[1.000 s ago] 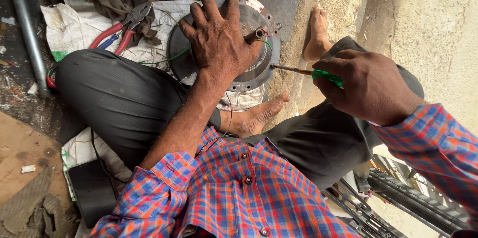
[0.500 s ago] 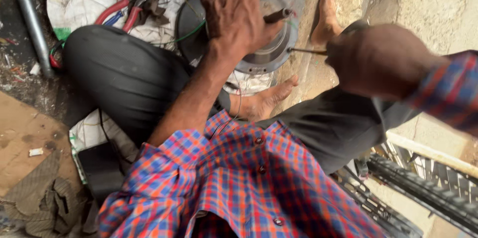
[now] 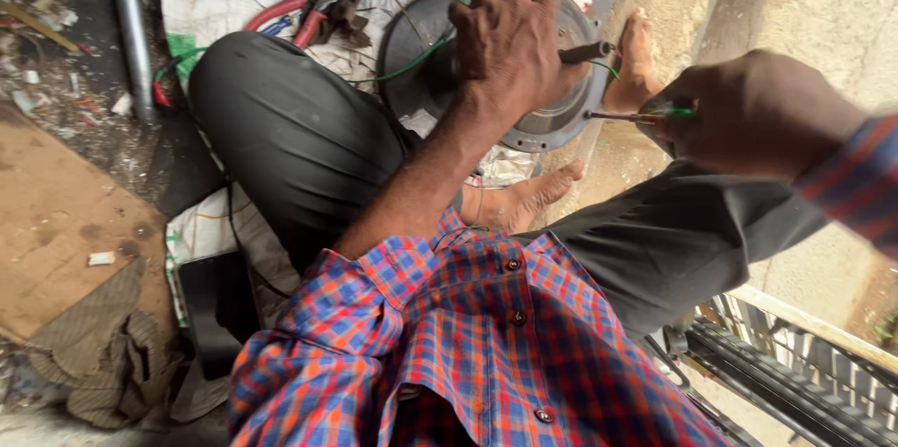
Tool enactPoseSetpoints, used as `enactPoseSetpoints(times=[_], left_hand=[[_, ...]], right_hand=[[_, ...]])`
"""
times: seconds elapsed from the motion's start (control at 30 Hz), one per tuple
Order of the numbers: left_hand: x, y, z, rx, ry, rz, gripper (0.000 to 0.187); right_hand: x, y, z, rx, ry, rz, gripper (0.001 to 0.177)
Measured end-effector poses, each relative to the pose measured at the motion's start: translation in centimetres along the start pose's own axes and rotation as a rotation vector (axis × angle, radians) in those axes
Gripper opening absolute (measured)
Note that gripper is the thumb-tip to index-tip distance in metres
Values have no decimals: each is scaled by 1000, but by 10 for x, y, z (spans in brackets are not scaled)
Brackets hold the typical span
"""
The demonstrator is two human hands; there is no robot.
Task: The person disassembles a fan motor housing by removing screws, then reassembles it by aligning the parts and securing them with a screwdriver and pliers.
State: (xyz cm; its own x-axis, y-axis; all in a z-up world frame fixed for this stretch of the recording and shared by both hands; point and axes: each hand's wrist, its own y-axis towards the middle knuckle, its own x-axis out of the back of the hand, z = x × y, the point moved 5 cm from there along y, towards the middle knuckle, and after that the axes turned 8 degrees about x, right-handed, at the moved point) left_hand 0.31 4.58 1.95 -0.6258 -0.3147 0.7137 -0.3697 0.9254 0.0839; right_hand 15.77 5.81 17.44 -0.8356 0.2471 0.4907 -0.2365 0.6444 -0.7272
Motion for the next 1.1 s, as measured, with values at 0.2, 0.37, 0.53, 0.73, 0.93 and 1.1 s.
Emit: enactPoseSetpoints(times=[0.2, 0.37, 0.53, 0.73, 0.93, 1.1], left_hand=[[0, 0, 1, 8, -20, 81, 98], [0, 1, 0, 1, -2, 47, 97], [-3, 3, -1, 7, 5, 60, 106], [0, 2, -3, 55, 1, 72, 107], [5, 12, -9, 76, 30, 121, 98], [0, 12, -6, 74, 40, 112, 94]], right_hand=[[17, -5, 4, 295, -85, -200, 58], [-8, -20, 13, 682, -544, -394, 41], [-18, -24, 23, 724, -657, -377, 48], [-12, -22, 17, 207, -161, -467, 32], [-49, 16, -46, -317, 1004, 17, 37], [-13, -5, 4, 588, -377, -400, 24]])
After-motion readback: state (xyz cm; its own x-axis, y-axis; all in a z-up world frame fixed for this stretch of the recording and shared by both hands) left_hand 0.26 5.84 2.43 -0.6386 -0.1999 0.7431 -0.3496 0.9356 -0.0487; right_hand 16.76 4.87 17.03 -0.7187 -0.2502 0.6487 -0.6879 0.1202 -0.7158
